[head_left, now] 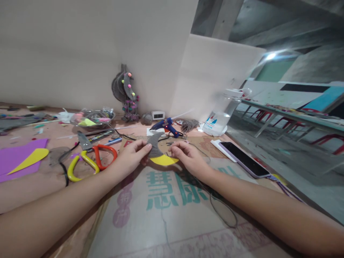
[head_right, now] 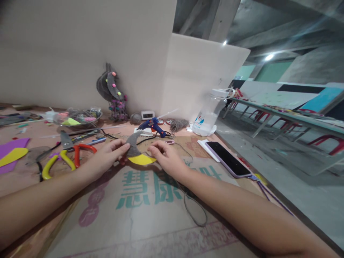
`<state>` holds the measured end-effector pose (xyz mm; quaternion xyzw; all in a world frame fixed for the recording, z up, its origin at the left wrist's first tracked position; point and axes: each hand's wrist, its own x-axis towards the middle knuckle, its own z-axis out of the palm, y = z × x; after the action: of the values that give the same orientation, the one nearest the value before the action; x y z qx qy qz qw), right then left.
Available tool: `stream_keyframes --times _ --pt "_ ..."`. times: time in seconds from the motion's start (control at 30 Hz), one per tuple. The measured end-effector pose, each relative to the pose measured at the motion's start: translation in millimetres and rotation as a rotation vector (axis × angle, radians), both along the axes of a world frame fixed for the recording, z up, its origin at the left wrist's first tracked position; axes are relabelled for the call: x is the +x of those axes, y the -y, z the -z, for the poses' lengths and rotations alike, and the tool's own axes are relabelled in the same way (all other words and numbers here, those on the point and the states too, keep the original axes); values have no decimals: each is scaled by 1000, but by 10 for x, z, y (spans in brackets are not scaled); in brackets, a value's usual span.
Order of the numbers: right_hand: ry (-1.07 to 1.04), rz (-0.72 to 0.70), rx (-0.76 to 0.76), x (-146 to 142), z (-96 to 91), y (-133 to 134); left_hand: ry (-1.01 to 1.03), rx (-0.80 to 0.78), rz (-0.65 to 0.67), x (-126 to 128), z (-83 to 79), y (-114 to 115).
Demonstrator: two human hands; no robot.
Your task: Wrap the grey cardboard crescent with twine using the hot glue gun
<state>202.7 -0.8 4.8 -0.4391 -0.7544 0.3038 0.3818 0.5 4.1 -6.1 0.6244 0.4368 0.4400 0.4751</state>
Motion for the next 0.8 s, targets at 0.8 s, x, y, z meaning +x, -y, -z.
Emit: stream_keyframes --times 0.8 --pt "-267 76 -62 69 -29 -114 -175 14 114 39 -24 102"
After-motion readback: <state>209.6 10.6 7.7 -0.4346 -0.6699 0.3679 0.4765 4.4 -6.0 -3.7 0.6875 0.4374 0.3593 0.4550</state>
